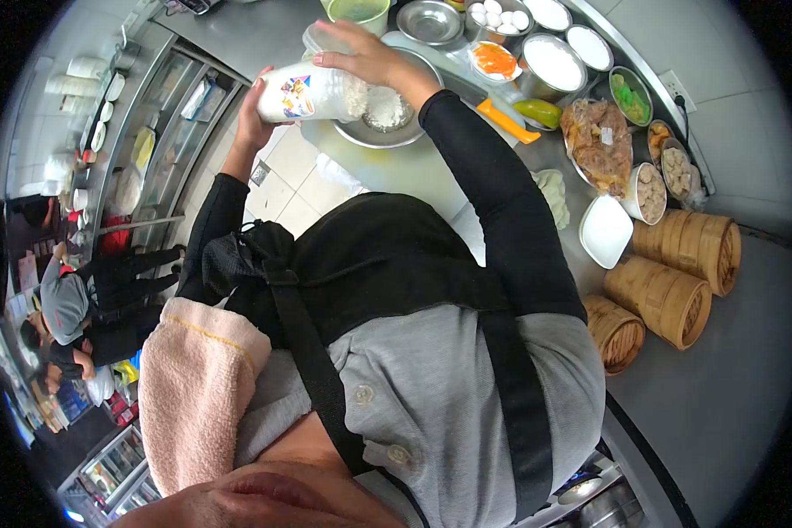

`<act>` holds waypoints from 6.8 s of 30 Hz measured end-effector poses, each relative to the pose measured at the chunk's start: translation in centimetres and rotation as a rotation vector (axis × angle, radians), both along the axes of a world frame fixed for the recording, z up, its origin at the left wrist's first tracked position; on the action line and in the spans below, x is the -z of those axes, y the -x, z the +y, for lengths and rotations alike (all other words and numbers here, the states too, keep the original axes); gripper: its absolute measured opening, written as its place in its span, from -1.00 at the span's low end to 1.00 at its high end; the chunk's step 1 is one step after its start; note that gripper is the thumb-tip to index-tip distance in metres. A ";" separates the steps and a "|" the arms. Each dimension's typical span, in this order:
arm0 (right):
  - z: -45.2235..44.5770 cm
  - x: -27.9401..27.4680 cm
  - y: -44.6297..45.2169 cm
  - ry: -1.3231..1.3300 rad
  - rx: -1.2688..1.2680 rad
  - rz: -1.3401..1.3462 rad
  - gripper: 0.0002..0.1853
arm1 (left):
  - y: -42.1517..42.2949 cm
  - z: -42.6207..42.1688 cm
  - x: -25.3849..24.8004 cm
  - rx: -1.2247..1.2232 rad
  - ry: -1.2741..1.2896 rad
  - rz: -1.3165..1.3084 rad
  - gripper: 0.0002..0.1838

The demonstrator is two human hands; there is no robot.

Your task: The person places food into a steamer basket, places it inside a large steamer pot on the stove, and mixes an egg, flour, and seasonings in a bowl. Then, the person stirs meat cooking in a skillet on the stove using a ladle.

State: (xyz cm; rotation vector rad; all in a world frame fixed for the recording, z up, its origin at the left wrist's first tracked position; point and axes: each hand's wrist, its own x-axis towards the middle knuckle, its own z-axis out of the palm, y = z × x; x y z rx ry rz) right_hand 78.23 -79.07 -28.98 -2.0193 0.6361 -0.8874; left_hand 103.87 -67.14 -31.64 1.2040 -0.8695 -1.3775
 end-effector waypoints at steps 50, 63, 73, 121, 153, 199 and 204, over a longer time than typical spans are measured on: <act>0.0 -0.2 2.2 0.094 -0.020 0.009 -0.15 | 1.0 -0.9 -0.5 0.048 -0.025 -0.030 -0.22; 0.0 -0.3 2.5 0.097 0.036 -0.046 -0.21 | 1.7 -0.8 -0.8 0.025 -0.018 -0.026 -0.25; -1.1 1.0 2.6 0.209 0.009 -0.035 -0.24 | 1.7 -0.8 -0.7 0.046 -0.023 -0.038 -0.24; 0.4 -0.3 3.0 0.045 0.017 -0.065 -0.18 | 1.0 -0.2 -0.3 0.049 0.003 0.028 -0.21; 1.7 -4.3 5.9 -0.456 -0.066 -0.384 -0.05 | 2.3 1.3 4.5 0.326 -0.141 1.283 -0.12; -0.7 -2.7 3.1 -0.044 -0.011 0.003 -0.16 | 2.4 -0.3 -0.2 0.002 -0.021 0.130 -0.27; -1.1 -2.9 3.8 -0.166 0.051 -0.242 -0.12 | 0.9 0.6 2.7 -0.043 -0.164 0.386 -0.26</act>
